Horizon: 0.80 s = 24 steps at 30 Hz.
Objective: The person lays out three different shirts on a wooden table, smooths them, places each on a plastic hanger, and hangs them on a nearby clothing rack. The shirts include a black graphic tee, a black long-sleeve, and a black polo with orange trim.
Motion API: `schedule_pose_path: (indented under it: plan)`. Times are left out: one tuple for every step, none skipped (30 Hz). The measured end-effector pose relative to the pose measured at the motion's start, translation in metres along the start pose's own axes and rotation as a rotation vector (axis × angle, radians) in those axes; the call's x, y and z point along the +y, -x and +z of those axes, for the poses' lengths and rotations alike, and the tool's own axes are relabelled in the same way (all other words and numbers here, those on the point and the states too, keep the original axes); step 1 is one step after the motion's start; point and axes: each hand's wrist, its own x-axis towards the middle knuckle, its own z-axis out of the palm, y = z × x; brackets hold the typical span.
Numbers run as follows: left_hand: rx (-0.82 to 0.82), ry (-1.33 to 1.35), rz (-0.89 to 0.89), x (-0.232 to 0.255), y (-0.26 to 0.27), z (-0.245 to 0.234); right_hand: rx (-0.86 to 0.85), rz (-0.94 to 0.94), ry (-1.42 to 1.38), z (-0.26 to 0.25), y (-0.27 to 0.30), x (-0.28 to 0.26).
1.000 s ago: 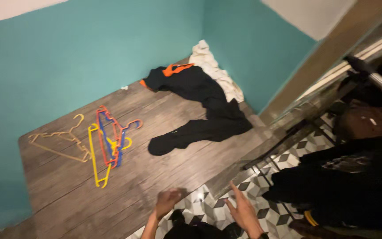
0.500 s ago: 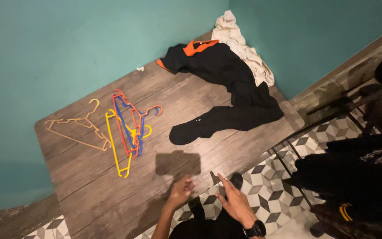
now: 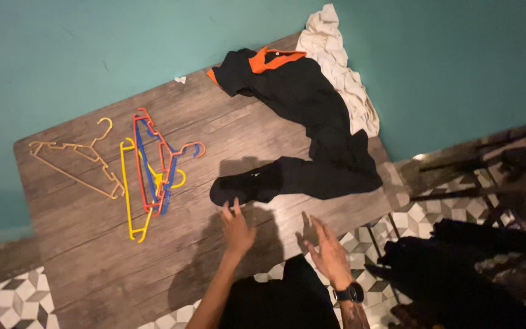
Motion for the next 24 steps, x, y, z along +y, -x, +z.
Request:
schedule_pose_path:
  plan:
    - [0.090, -0.028, 0.057, 0.010, -0.012, 0.001, 0.022, -0.010, 0.040, -0.010, -0.014, 0.004]
    - [0.182, -0.058, 0.111, 0.017, -0.025, 0.002, 0.044, -0.021, 0.078, -0.019, -0.030, 0.009]
    - [0.273, -0.090, 0.165, 0.021, -0.037, 0.005, 0.066, -0.033, 0.117, -0.027, -0.045, 0.014]
    - [0.253, -0.116, 0.142, 0.024, -0.051, 0.008, 0.136, -0.122, 0.152, -0.034, -0.060, 0.018]
    - [0.232, -0.141, 0.119, 0.024, -0.065, 0.012, 0.205, -0.213, 0.185, -0.039, -0.075, 0.024]
    - [0.212, -0.166, 0.096, 0.021, -0.073, 0.019, 0.274, -0.305, 0.216, -0.042, -0.088, 0.030]
    - [0.181, -0.164, 0.073, 0.016, -0.080, 0.026, 0.259, -0.300, 0.260, -0.042, -0.100, 0.035]
    - [0.153, -0.160, 0.052, 0.011, -0.090, 0.032, 0.249, -0.294, 0.305, -0.042, -0.113, 0.040]
    - [0.125, -0.156, 0.032, 0.007, -0.096, 0.040, 0.240, -0.289, 0.350, -0.042, -0.126, 0.045]
    - [0.138, -0.168, 0.017, 0.004, -0.097, 0.047, 0.261, -0.329, 0.339, -0.039, -0.134, 0.052]
    - [0.151, -0.179, 0.001, 0.002, -0.096, 0.053, 0.283, -0.369, 0.327, -0.037, -0.141, 0.058]
    - [0.161, -0.193, -0.014, 0.001, -0.094, 0.057, 0.303, -0.406, 0.313, -0.033, -0.148, 0.065]
    - [0.179, -0.185, 0.002, 0.000, -0.095, 0.058, 0.298, -0.366, 0.324, -0.030, -0.157, 0.070]
    - [0.191, -0.177, 0.014, 0.000, -0.092, 0.057, 0.287, -0.323, 0.336, -0.029, -0.164, 0.076]
    - [0.204, -0.168, 0.026, 0.001, -0.089, 0.056, 0.276, -0.281, 0.349, -0.030, -0.169, 0.081]
    - [0.215, -0.149, 0.018, 0.002, -0.087, 0.055, 0.262, -0.285, 0.335, -0.032, -0.173, 0.085]
    - [0.226, -0.130, 0.010, 0.004, -0.084, 0.054, 0.248, -0.290, 0.321, -0.036, -0.178, 0.088]
    - [0.235, -0.112, 0.006, 0.007, -0.082, 0.051, 0.237, -0.290, 0.307, -0.040, -0.181, 0.085]
    - [0.235, -0.077, -0.006, 0.009, -0.080, 0.049, 0.279, -0.324, 0.345, -0.044, -0.181, 0.081]
    - [0.235, -0.044, -0.015, 0.011, -0.079, 0.047, 0.324, -0.356, 0.383, -0.049, -0.179, 0.077]
    - [0.235, -0.010, -0.023, 0.010, -0.077, 0.045, 0.368, -0.388, 0.420, -0.052, -0.176, 0.072]
    - [0.244, 0.032, 0.019, 0.008, -0.076, 0.043, 0.393, -0.418, 0.434, -0.054, -0.172, 0.069]
    - [0.252, 0.074, 0.062, 0.005, -0.074, 0.041, 0.418, -0.448, 0.448, -0.057, -0.168, 0.068]
    - [0.261, 0.116, 0.107, 0.001, -0.073, 0.038, 0.445, -0.478, 0.462, -0.058, -0.164, 0.067]
